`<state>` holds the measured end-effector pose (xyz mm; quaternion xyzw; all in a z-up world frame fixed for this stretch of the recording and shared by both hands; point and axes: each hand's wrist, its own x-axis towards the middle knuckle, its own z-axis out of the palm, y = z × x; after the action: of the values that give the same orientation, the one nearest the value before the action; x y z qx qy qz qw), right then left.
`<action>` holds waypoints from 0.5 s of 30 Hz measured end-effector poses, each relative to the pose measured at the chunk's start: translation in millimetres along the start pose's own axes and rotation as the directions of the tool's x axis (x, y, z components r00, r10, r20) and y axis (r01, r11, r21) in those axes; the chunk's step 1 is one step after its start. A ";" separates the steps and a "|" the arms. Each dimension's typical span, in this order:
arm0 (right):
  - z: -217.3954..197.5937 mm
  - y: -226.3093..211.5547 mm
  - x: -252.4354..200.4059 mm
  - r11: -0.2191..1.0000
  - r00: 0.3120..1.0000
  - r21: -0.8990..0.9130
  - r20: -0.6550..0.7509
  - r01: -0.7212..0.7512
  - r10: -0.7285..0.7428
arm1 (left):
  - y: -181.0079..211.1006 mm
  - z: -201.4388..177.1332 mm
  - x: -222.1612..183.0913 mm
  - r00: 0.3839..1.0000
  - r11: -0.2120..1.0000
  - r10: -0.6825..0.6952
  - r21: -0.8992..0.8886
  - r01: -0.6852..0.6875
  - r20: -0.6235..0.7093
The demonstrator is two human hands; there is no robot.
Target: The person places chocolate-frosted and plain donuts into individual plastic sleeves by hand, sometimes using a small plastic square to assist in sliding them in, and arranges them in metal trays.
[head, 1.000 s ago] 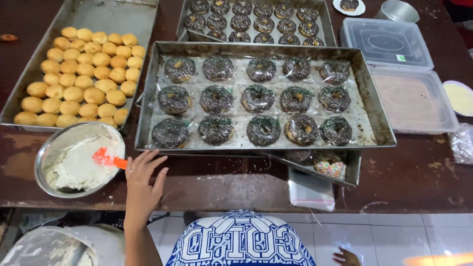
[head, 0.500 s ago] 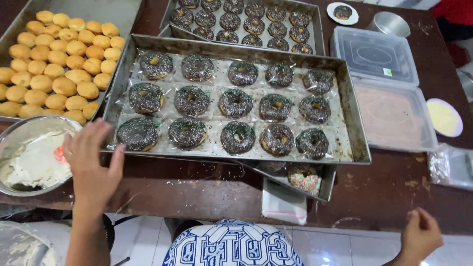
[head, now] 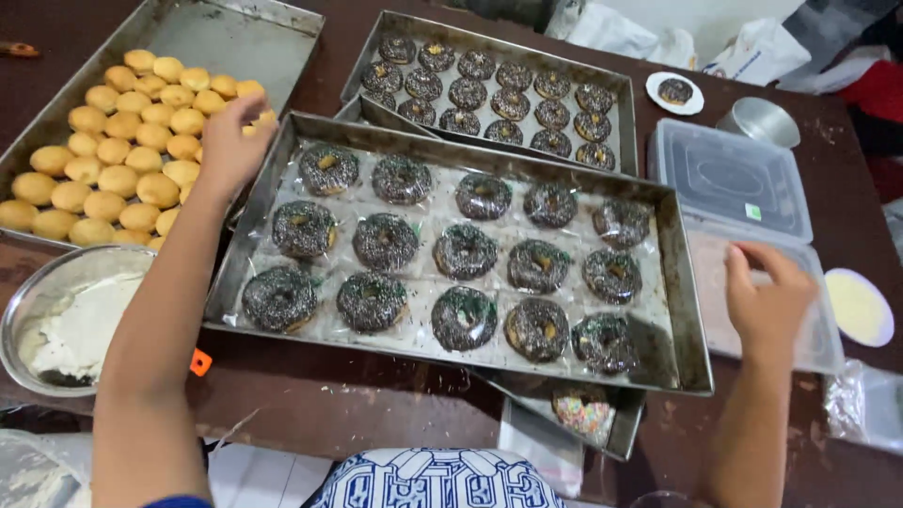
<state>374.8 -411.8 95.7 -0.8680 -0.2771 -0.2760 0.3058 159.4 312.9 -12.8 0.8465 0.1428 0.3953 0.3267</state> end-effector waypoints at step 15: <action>241.8 75.1 191.4 0.983 0.945 -0.183 0.323 0.007 0.053 | -125.3 165.8 162.7 0.876 0.758 -0.463 0.572 0.313 0.134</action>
<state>631.4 -236.2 31.8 -0.9291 -0.2875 -0.1490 0.1786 393.1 414.8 -81.1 0.8996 0.3754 0.1448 0.1697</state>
